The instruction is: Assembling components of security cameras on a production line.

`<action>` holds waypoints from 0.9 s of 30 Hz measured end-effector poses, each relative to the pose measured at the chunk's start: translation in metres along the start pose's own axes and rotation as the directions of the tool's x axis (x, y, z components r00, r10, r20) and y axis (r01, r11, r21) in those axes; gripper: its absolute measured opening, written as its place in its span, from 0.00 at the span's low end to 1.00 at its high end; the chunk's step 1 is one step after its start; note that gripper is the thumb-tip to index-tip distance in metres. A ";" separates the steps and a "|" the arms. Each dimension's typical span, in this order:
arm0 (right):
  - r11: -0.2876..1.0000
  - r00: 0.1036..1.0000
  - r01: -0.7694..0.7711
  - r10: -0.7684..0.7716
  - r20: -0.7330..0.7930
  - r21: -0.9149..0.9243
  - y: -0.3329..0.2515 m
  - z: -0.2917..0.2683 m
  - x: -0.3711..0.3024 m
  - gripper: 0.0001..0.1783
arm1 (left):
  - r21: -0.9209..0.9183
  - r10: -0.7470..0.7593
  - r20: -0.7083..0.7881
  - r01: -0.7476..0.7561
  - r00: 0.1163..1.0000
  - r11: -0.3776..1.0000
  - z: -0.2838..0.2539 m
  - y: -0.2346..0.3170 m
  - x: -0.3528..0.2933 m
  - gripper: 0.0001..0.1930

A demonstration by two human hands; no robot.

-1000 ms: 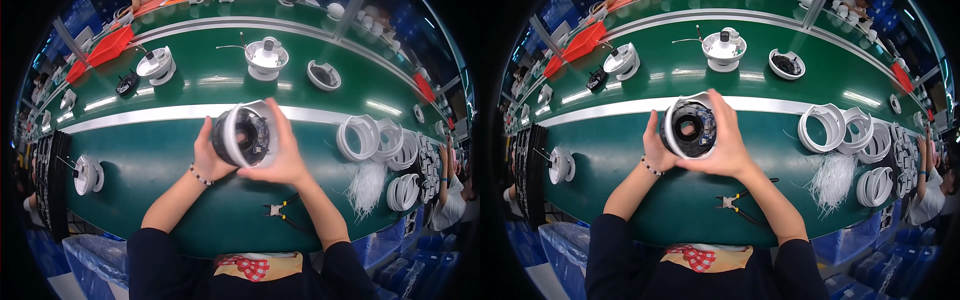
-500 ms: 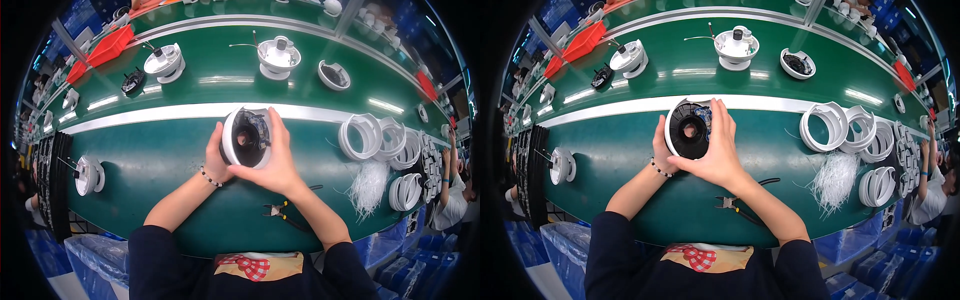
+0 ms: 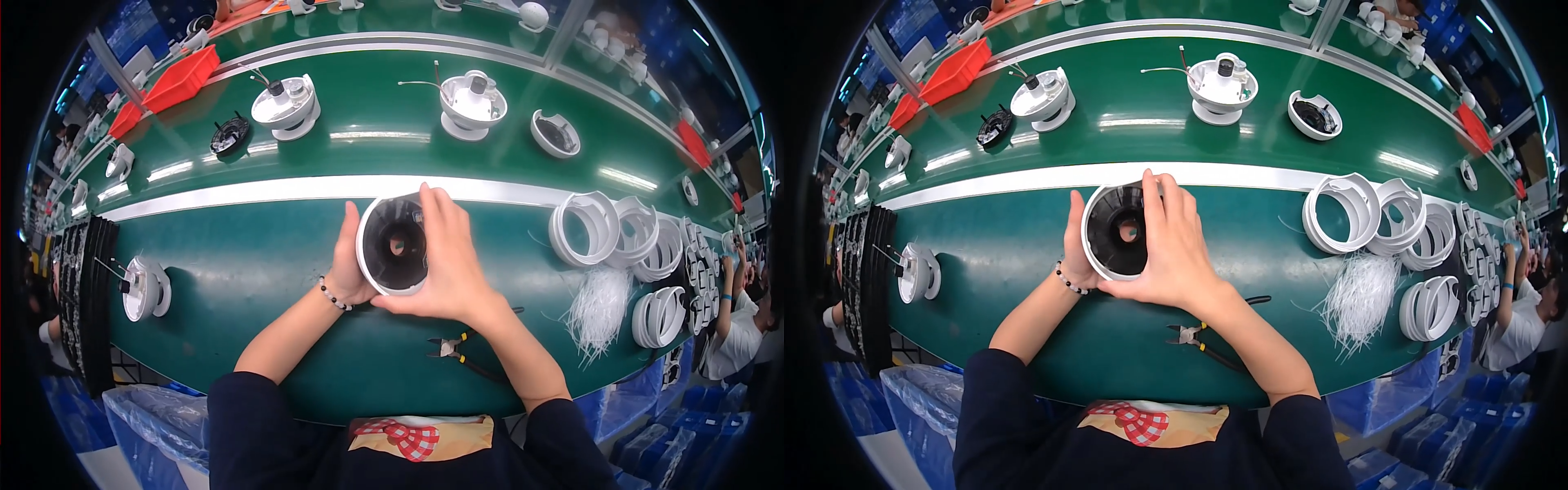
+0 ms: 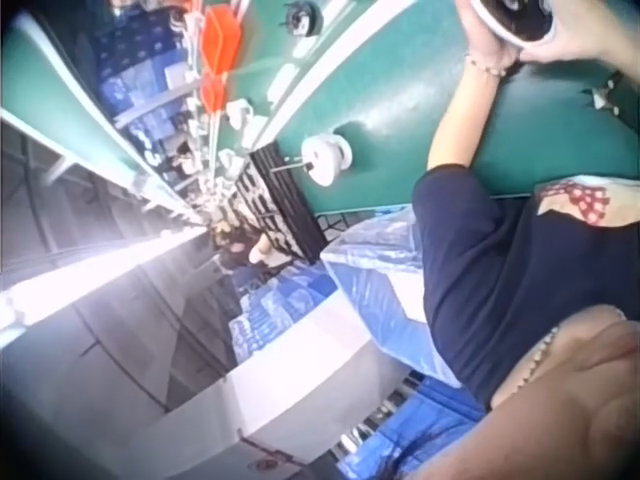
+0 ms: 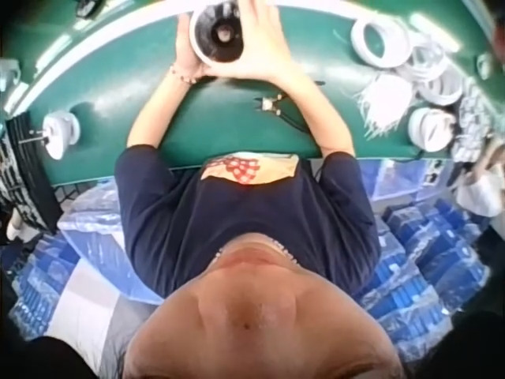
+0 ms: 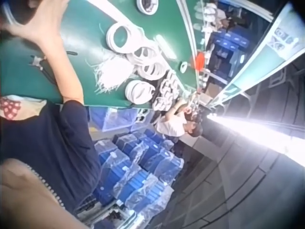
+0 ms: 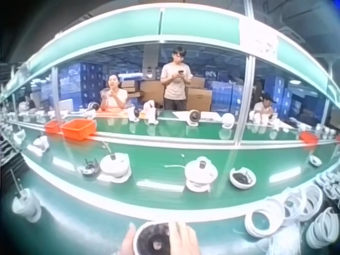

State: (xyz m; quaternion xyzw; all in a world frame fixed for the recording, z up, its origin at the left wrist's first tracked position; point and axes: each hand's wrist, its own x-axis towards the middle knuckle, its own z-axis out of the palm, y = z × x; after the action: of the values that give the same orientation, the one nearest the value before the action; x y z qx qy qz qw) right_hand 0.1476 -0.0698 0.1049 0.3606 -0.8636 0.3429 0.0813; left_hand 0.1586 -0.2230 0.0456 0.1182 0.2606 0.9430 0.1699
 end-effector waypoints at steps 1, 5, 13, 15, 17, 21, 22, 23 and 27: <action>0.999 0.997 0.034 -0.034 0.064 0.009 -0.001 0.002 0.002 0.65 | -0.091 -0.046 0.097 0.055 0.994 0.994 -0.009 0.003 -0.003 0.39; 0.991 0.992 0.117 -0.115 0.047 -0.058 -0.003 0.003 0.003 0.65 | -0.115 -0.035 -0.240 0.008 0.970 0.993 0.019 0.012 -0.002 0.27; 0.986 0.994 0.070 -0.082 -0.078 -0.150 0.020 0.015 0.013 0.65 | -0.145 0.025 -0.093 -0.039 0.995 0.989 0.000 0.025 0.034 0.28; 0.984 0.987 0.082 -0.103 -0.123 -0.160 0.010 0.003 0.007 0.64 | -0.245 0.035 -0.022 -0.039 0.999 0.969 -0.008 0.036 0.042 0.30; 0.983 0.995 0.036 -0.051 -0.083 -0.180 0.003 -0.015 -0.021 0.63 | -0.202 0.044 0.001 -0.043 0.999 0.978 -0.018 0.043 0.048 0.31; 0.985 0.960 -0.081 0.119 0.254 -0.155 -0.016 -0.037 -0.090 0.58 | -0.099 0.140 -0.145 -0.155 0.979 0.983 -0.043 0.084 0.087 0.29; 0.954 0.909 -0.092 0.197 0.367 -0.285 -0.026 -0.039 -0.104 0.58 | -0.018 0.182 -0.201 -0.189 0.963 0.982 -0.049 0.091 0.102 0.28; 0.947 0.864 -0.086 0.226 0.450 -0.311 -0.026 -0.040 -0.118 0.59 | 0.000 0.171 -0.202 -0.175 0.964 0.985 -0.057 0.095 0.121 0.26; 0.890 0.961 0.041 0.089 0.261 -0.454 -0.054 -0.045 -0.122 0.38 | 0.100 0.050 -0.402 -0.011 0.914 0.995 -0.061 0.117 0.144 0.21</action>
State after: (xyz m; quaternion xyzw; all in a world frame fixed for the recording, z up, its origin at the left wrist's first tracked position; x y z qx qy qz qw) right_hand 0.2685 0.0014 0.1197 0.3648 -0.9269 0.0789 0.0386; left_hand -0.0226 -0.2895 0.0757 -0.0669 0.3330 0.9361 0.0919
